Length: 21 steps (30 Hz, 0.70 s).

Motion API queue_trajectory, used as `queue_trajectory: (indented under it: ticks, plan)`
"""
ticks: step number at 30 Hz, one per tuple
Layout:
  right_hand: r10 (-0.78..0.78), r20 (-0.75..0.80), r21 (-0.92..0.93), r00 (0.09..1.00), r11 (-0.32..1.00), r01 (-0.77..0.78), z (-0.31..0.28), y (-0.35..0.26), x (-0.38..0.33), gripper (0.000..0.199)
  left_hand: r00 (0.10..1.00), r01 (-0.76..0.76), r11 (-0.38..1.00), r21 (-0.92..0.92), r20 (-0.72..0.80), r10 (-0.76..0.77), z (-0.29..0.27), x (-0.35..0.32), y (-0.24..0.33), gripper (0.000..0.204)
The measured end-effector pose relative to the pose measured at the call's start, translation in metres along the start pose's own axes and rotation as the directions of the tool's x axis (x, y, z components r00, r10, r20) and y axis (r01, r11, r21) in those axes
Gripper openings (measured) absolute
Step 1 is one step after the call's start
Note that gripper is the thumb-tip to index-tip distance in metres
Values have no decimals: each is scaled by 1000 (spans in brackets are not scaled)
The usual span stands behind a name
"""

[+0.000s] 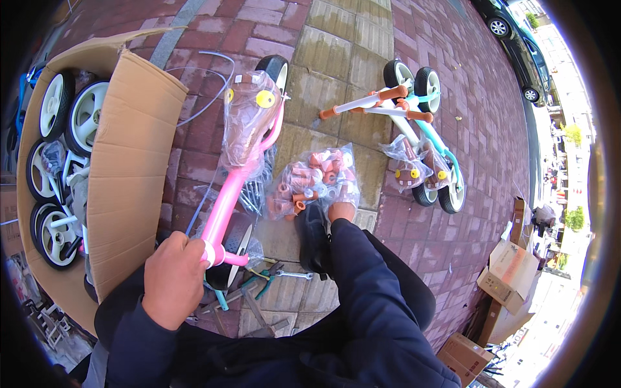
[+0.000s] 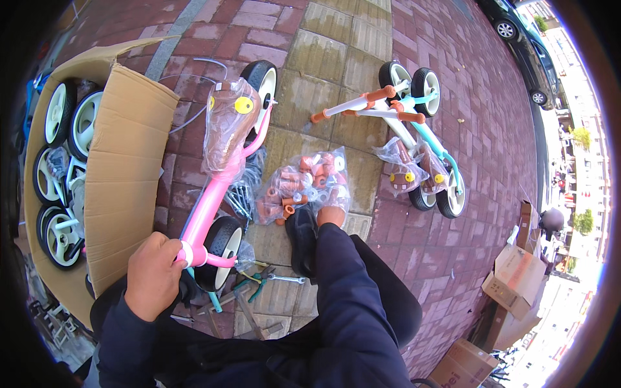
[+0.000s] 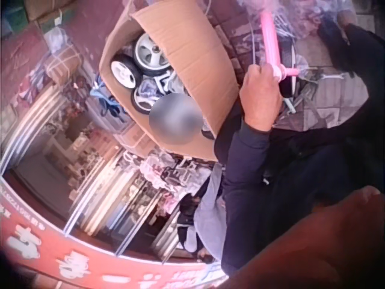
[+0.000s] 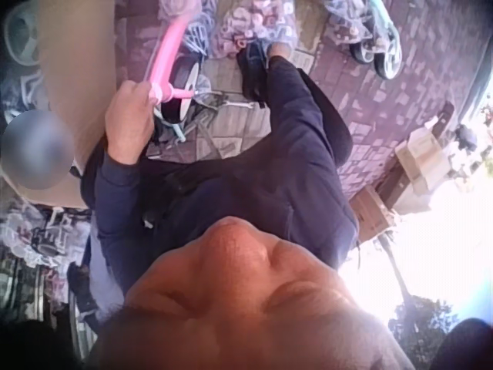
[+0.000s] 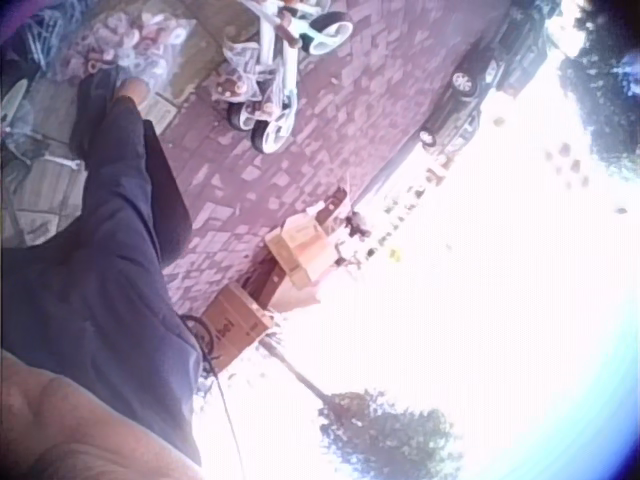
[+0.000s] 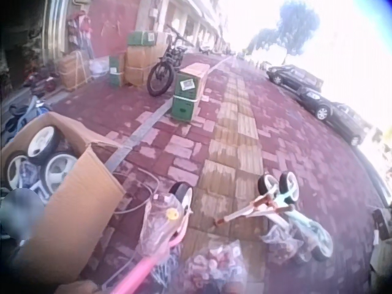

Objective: The person assembles a child's tricycle by attaching wheels to the frame, connecting the handlebar stem, and securing the handlebar grips. The person uses a wrench to tighten bolts and screws during the process.

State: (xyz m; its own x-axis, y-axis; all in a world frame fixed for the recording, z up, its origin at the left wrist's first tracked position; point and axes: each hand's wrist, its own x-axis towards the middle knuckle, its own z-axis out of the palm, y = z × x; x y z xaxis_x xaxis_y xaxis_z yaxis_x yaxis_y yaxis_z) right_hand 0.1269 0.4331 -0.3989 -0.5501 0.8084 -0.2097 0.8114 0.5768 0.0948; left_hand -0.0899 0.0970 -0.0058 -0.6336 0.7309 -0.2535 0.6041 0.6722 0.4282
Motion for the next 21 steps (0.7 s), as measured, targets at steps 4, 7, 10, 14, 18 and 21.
queue_trajectory:
  ticks: [4,7,10,14,18,21]
  plan:
    - [-131,93,174,987,978,114,1,1,18,43,1000,-1,1000,-12,25,2,-2,2,5,17]
    - [-341,-33,256,940,906,337,4,-8,36,41,998,12,999,-32,57,-10,-2,3,7,20]
    - [-159,163,310,974,945,102,9,-17,52,39,998,7,998,-56,63,-4,0,3,8,23]
    - [-137,-5,272,991,953,133,18,-21,52,39,999,-43,996,-76,10,44,2,4,7,20]
    - [-37,-1,263,999,964,36,22,-16,36,26,999,-41,996,-81,14,42,5,1,6,19]
    - [69,116,287,991,953,-100,19,-5,22,24,997,-74,994,-80,2,75,8,-2,2,21]
